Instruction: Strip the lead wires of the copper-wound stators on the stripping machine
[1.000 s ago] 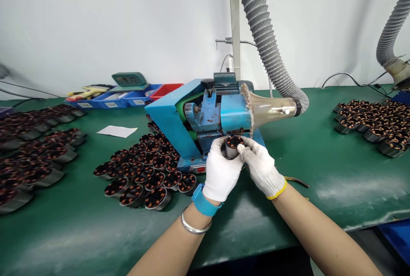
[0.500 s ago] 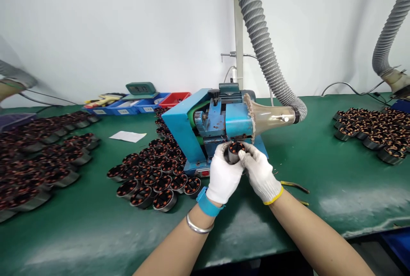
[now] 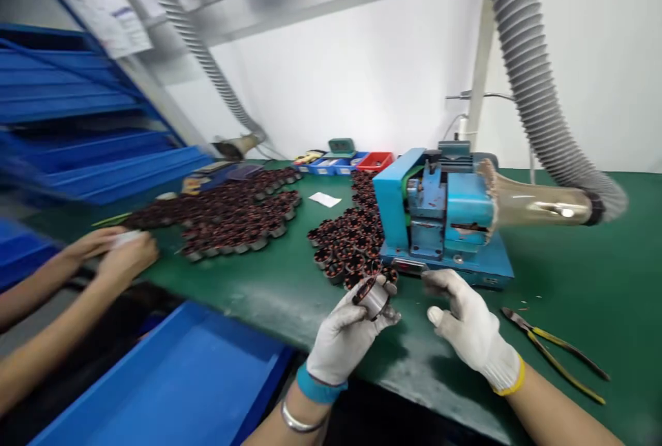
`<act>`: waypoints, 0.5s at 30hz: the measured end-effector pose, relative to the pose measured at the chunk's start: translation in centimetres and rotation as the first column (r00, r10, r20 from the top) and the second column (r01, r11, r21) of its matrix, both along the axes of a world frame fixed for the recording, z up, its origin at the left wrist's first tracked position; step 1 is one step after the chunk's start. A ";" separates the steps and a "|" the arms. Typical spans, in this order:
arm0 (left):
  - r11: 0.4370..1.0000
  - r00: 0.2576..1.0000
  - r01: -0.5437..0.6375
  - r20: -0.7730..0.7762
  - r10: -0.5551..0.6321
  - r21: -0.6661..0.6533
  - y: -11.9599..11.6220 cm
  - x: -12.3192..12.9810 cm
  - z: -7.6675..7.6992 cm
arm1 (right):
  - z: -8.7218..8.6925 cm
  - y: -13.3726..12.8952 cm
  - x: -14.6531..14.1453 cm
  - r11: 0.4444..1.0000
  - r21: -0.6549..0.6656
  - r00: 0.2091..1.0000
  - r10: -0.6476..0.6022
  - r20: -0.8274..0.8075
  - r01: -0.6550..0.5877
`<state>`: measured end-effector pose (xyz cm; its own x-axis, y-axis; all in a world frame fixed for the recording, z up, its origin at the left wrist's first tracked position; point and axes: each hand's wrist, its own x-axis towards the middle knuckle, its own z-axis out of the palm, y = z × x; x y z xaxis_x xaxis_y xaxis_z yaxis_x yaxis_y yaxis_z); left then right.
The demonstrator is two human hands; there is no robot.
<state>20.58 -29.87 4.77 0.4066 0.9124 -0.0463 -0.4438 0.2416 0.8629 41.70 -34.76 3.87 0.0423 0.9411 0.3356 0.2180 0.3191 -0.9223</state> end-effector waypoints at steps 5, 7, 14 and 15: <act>0.893 0.392 -0.071 -0.811 0.435 0.445 3.1 -10.0 -1.9 | -1.2 0.3 -0.2 0.992 -0.118 0.990 -0.020 0.142 0.037; 0.878 0.127 -0.141 -0.871 0.475 0.458 5.7 -13.5 -2.1 | -1.6 0.5 -0.1 0.990 -0.136 0.978 0.002 0.206 0.027; 0.800 -0.285 -0.262 -0.835 0.471 0.540 10.1 -16.0 -3.3 | -4.2 1.8 0.9 0.985 -0.082 0.947 -0.123 0.296 0.154; 0.807 -0.284 -0.231 -0.831 0.479 0.544 10.1 -15.7 -3.6 | -4.6 2.2 1.0 0.984 -0.044 0.946 -0.154 0.284 0.173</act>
